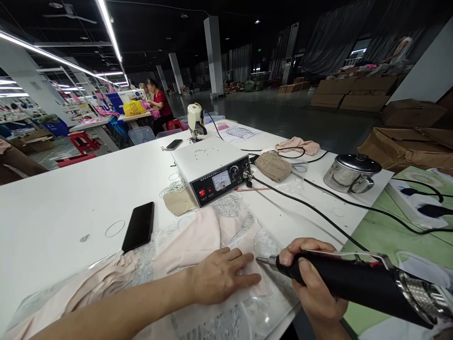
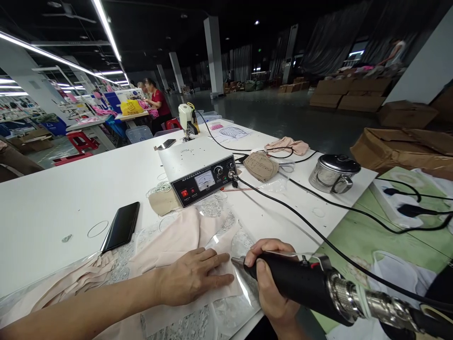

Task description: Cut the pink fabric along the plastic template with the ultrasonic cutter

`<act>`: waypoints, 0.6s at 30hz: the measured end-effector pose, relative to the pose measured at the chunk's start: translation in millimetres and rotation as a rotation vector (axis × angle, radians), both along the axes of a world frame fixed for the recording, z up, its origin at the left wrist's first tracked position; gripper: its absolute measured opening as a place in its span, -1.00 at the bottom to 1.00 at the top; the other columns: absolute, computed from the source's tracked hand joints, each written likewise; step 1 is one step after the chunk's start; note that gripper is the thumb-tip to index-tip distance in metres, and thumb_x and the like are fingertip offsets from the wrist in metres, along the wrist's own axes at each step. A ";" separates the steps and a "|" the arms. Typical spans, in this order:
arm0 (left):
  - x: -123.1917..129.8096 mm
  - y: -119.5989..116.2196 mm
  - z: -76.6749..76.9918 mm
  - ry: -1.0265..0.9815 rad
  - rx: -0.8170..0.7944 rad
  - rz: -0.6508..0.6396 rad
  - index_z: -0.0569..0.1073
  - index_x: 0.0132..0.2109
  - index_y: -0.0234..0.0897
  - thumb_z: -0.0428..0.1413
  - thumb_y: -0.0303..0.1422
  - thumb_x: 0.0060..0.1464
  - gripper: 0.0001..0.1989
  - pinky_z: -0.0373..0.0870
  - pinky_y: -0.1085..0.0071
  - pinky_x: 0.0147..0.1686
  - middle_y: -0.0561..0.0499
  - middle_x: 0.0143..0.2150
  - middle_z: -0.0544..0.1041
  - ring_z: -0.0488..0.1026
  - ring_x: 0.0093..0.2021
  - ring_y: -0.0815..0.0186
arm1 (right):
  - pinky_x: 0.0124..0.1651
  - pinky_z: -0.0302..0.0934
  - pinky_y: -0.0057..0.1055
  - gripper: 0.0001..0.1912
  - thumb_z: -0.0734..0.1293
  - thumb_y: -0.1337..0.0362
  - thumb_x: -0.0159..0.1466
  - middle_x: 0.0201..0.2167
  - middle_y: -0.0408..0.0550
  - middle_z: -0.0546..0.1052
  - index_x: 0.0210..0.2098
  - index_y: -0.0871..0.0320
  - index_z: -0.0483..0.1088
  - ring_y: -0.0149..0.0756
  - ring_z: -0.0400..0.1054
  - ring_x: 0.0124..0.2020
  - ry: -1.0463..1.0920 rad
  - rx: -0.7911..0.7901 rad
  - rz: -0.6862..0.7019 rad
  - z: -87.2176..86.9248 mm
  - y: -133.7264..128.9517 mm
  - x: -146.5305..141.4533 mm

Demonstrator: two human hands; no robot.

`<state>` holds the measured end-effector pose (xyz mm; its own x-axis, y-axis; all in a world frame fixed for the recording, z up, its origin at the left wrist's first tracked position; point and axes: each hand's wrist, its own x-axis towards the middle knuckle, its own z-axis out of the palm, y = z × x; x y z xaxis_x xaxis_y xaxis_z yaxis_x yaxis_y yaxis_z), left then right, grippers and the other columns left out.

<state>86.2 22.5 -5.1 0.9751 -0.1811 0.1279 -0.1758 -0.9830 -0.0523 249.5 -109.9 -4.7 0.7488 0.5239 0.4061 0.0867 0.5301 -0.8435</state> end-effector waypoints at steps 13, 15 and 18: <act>-0.2 0.0 -0.5 0.015 -0.016 0.018 0.33 0.18 -0.13 0.04 -0.39 0.23 -0.62 0.35 0.32 -0.19 -0.14 0.19 0.35 0.40 -0.12 0.20 | -0.38 0.32 -0.31 -0.91 0.31 0.30 0.25 -0.41 -0.16 0.38 -0.30 0.09 0.26 -0.37 0.34 -0.48 -0.067 0.014 0.034 -1.6 9.5 5.1; -2.6 0.0 2.1 0.019 -0.027 0.022 0.33 0.18 -0.14 0.04 -0.39 0.25 -0.63 0.36 0.32 -0.16 -0.13 0.20 0.35 0.41 -0.11 0.21 | -0.39 0.32 -0.32 -0.91 0.31 0.28 0.25 -0.41 -0.16 0.38 -0.29 0.09 0.27 -0.38 0.34 -0.50 -0.033 0.019 0.030 2.0 5.3 4.3; -9.0 -0.5 5.3 0.000 -0.046 0.035 0.30 0.20 -0.23 -0.03 -0.40 0.30 -0.65 0.38 0.33 -0.14 -0.17 0.18 0.38 0.43 -0.10 0.23 | -0.42 0.31 -0.32 -0.91 0.31 0.26 0.23 -0.41 -0.17 0.37 -0.30 0.09 0.29 -0.39 0.33 -0.52 0.046 0.044 0.021 6.6 -5.7 1.7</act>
